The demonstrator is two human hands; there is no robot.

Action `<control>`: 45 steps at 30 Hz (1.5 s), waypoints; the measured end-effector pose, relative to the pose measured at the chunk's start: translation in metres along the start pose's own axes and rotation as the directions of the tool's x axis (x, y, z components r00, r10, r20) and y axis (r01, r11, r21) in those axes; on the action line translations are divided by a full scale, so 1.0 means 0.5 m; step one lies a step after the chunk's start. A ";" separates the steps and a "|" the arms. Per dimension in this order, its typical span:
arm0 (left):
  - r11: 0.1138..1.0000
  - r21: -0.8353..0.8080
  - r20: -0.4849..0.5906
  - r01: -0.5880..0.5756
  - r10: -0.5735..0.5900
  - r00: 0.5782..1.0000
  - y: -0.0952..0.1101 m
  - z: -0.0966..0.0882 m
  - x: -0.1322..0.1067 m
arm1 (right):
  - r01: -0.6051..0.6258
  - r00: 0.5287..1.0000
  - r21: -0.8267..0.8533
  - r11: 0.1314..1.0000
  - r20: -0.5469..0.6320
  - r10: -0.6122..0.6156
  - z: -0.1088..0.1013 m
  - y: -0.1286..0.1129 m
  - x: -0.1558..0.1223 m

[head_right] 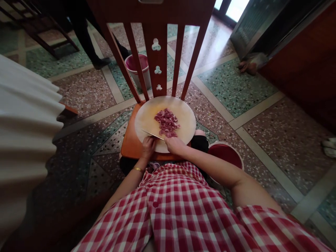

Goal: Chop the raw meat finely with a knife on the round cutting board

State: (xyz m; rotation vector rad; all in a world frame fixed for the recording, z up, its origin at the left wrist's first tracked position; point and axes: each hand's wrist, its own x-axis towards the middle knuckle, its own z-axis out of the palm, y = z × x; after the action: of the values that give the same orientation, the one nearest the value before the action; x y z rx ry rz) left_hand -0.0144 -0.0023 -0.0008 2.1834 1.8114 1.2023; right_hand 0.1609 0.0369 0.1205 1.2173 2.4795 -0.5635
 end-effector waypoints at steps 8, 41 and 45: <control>1.000 -0.020 0.002 -0.016 0.016 1.000 -0.003 0.000 0.001 | 0.053 0.995 -0.002 0.999 -0.082 -0.053 0.002 -0.030 0.055; 0.999 0.022 -0.037 -0.037 0.037 0.999 0.001 -0.015 -0.021 | 0.006 1.000 0.052 0.999 0.007 -0.007 0.005 0.036 -0.033; 1.000 0.001 -0.009 -0.008 0.008 1.000 -0.008 -0.008 -0.024 | 0.047 0.999 0.030 0.998 0.002 -0.047 0.008 0.014 -0.011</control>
State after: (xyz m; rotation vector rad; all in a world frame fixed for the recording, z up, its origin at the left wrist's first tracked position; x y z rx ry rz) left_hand -0.0200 -0.0131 -0.0062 2.1921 1.8081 1.2145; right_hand 0.1703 0.0353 0.1182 1.1712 2.5122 -0.6161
